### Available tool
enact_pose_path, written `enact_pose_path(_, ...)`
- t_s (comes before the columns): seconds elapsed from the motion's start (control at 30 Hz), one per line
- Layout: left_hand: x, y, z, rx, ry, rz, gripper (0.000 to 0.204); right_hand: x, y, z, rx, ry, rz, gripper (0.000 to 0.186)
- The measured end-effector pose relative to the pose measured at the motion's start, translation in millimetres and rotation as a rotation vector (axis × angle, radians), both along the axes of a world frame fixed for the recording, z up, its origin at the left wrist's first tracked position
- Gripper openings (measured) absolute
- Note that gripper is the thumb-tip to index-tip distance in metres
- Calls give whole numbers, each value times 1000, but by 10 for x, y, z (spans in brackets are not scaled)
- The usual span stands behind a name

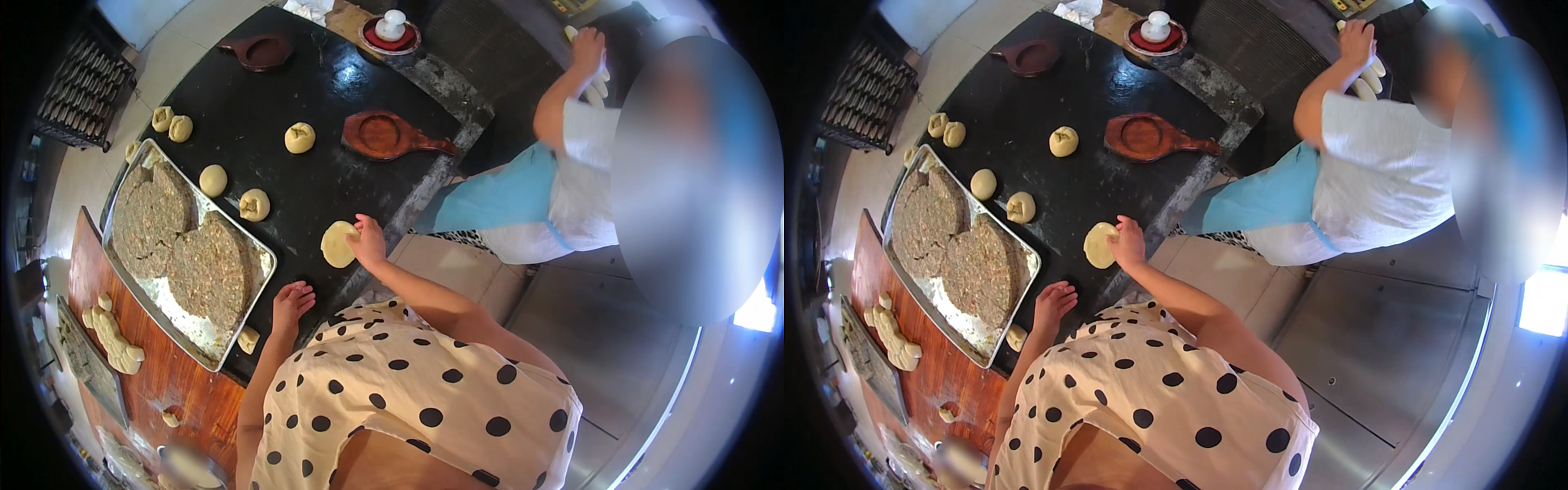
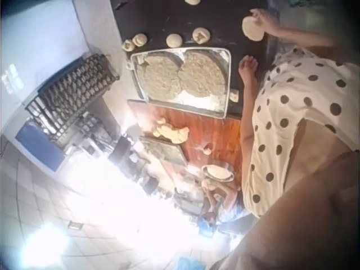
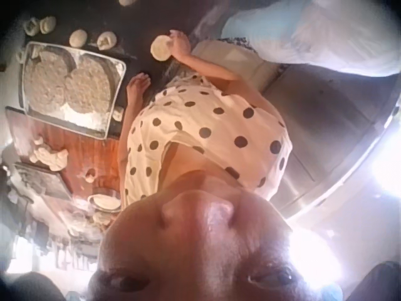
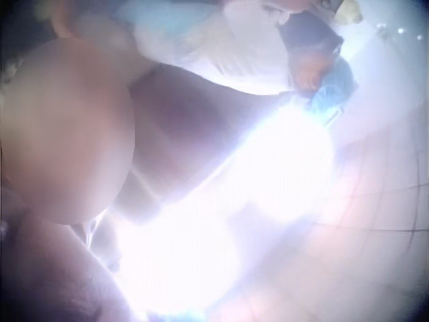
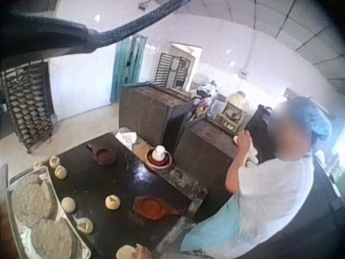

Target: The person prepares filled dough buns by hand, taking portions of a meat-like filling from a tray, placing it onto pieces of flattened dough, and folding the dough around the filling into rounded buns.

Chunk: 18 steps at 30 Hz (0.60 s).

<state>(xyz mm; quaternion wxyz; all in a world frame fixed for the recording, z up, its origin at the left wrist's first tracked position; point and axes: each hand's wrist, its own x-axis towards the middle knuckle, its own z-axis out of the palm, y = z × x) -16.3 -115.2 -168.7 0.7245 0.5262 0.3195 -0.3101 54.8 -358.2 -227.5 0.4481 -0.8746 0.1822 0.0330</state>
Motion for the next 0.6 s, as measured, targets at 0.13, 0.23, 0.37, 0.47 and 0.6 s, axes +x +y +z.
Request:
enact_pose_path(0.13,155,-75,46,-26,-37,-28,28,220,-49,-51,147,314,147,48)
enact_pose_path(0.23,252,-136,104,9,-78,-59,28,159,21,36,-178,8,370,37)
enact_pose_path(0.37,301,-123,97,86,-145,-88,29,39,94,114,-109,-86,559,32)
enact_pose_path(0.47,293,-142,81,201,-221,-127,34,35,100,259,146,111,614,32)
enact_pose_path(0.6,387,-183,259,93,-84,-96,53,35,123,499,815,206,404,33)
